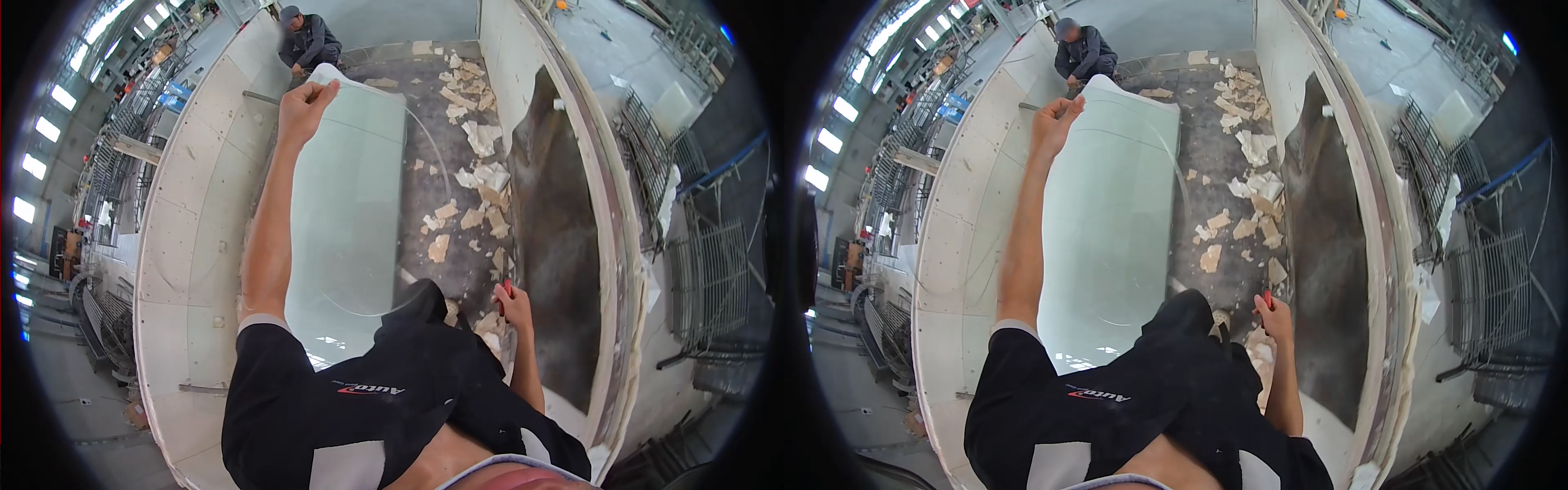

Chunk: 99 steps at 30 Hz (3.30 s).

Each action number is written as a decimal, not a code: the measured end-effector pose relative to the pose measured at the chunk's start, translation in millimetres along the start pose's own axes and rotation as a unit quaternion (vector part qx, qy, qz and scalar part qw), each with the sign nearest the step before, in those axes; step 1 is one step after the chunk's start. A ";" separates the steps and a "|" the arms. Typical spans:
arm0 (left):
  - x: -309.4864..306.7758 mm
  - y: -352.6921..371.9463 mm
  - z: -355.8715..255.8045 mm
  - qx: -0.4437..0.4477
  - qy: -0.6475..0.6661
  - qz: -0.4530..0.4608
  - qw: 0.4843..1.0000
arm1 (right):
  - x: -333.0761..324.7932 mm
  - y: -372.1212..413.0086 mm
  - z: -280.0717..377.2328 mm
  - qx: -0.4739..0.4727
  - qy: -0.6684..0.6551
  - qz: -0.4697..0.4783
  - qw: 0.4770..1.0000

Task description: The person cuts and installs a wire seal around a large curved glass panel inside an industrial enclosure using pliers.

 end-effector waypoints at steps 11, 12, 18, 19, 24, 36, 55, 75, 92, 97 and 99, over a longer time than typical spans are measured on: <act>105.2 -252.7 34.8 0.184 -0.199 0.067 0.960 | -48.8 -248.8 377.7 -0.178 -0.322 0.236 0.899; 116.0 -280.8 43.5 0.176 -0.203 0.072 0.961 | -39.7 -273.6 412.0 -0.180 -0.362 0.260 0.877; 187.9 -450.1 77.3 0.185 -0.220 0.123 0.950 | 18.6 -450.2 528.5 -0.064 -0.380 0.315 0.867; 200.2 -473.1 79.7 0.196 -0.209 0.124 0.950 | 23.5 -474.0 539.1 -0.038 -0.394 0.315 0.863; 264.6 -580.4 102.4 0.241 -0.245 0.147 0.928 | 16.1 -602.1 590.0 -0.045 -0.365 0.302 0.880; 454.8 -887.4 208.3 0.184 -0.281 0.222 0.915 | -52.9 -980.1 705.7 -0.103 -0.394 0.255 0.877; 479.5 -1345.8 427.2 0.030 -0.365 0.103 0.925 | -48.4 -1482.8 938.7 -0.132 -0.290 0.263 0.910; 564.3 -1796.1 576.0 0.459 -0.194 0.100 0.861 | -97.2 -2026.2 1265.3 -0.254 -0.308 0.306 0.864; 553.4 -2268.5 929.1 -0.143 0.027 0.231 0.962 | -100.8 -2373.9 1437.8 -0.435 0.161 0.220 0.858; 685.3 -2379.0 1017.0 -0.130 0.089 0.389 0.908 | -66.7 -2535.5 1404.8 -0.421 0.223 0.256 0.841; 759.2 -2400.7 1082.5 -0.179 0.172 0.575 0.780 | -34.5 -2604.4 1387.4 -0.439 0.232 0.289 0.818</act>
Point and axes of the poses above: each hand's wrist, its own y-axis away from the middle knuckle, its own x-axis out of the palm, z = x × y, the point moved 8 cm from there along -y, towards the middle knuckle, and after that the axes turned 6 degrees about z, right-handed, at the moved point
